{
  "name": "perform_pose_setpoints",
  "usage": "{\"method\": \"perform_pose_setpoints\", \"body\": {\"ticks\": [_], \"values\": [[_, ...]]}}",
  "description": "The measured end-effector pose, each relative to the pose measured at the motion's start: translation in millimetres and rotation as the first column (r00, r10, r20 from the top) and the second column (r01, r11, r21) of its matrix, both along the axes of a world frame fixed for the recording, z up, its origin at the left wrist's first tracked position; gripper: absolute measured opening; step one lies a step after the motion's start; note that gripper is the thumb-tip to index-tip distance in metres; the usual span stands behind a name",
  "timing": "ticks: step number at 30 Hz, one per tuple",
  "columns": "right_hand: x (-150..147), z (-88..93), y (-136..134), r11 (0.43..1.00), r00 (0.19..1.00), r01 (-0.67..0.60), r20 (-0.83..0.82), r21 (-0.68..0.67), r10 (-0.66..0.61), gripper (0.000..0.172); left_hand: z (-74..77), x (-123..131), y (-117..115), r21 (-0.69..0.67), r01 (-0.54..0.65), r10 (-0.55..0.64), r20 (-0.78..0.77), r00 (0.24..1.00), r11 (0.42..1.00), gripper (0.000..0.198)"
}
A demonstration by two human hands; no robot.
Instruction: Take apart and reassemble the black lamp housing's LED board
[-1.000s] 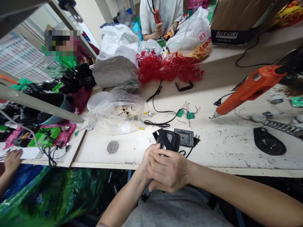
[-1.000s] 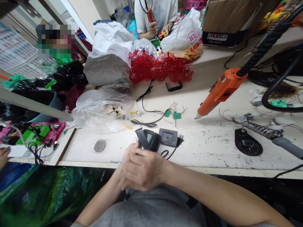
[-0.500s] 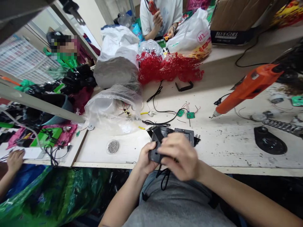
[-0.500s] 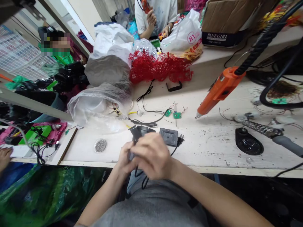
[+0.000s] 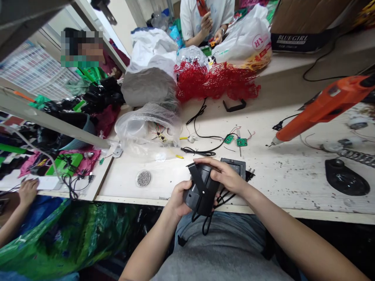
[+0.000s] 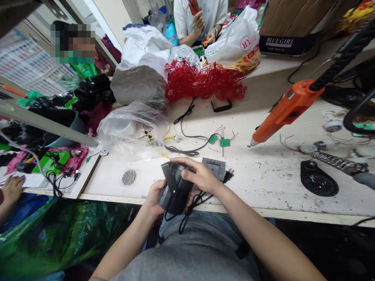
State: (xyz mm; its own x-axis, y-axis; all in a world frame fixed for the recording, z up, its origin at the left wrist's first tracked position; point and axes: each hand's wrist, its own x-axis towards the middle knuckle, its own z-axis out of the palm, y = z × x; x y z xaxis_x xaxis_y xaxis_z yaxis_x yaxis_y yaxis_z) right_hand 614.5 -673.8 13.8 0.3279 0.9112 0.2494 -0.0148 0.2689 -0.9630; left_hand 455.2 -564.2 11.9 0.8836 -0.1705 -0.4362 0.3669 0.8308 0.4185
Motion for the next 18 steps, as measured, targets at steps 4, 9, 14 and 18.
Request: {"method": "perform_pose_setpoints", "body": {"ticks": [4, 9, 14, 18], "values": [[-2.5, 1.2, -2.0, 0.998, 0.999, 0.044, 0.002, -0.055, -0.044, 0.057, -0.6, 0.2, -1.0, -0.001, -0.01, 0.01, 0.001, 1.0, 1.0, 0.063], [-6.4, 0.6, 2.2, 0.993, 0.993, 0.121, -0.014, 0.002, -0.121, 0.061, -2.4, 4.2, -3.7, 0.03, -0.038, 0.038, -0.009, 0.999, 0.999, 0.06], [-11.4, -2.1, 5.6, 0.965, 0.965, 0.262, -0.021, -0.019, -0.262, 0.047, -0.2, 11.3, -8.6, 0.008, -0.09, 0.09, -0.026, 0.996, 0.996, 0.058], [-4.5, -2.8, 4.2, 0.956, 0.96, 0.277, 0.076, -0.093, -0.27, 0.043, 1.4, 16.5, -15.2, -0.013, -0.145, 0.144, -0.055, 0.988, 0.989, 0.058]]}}
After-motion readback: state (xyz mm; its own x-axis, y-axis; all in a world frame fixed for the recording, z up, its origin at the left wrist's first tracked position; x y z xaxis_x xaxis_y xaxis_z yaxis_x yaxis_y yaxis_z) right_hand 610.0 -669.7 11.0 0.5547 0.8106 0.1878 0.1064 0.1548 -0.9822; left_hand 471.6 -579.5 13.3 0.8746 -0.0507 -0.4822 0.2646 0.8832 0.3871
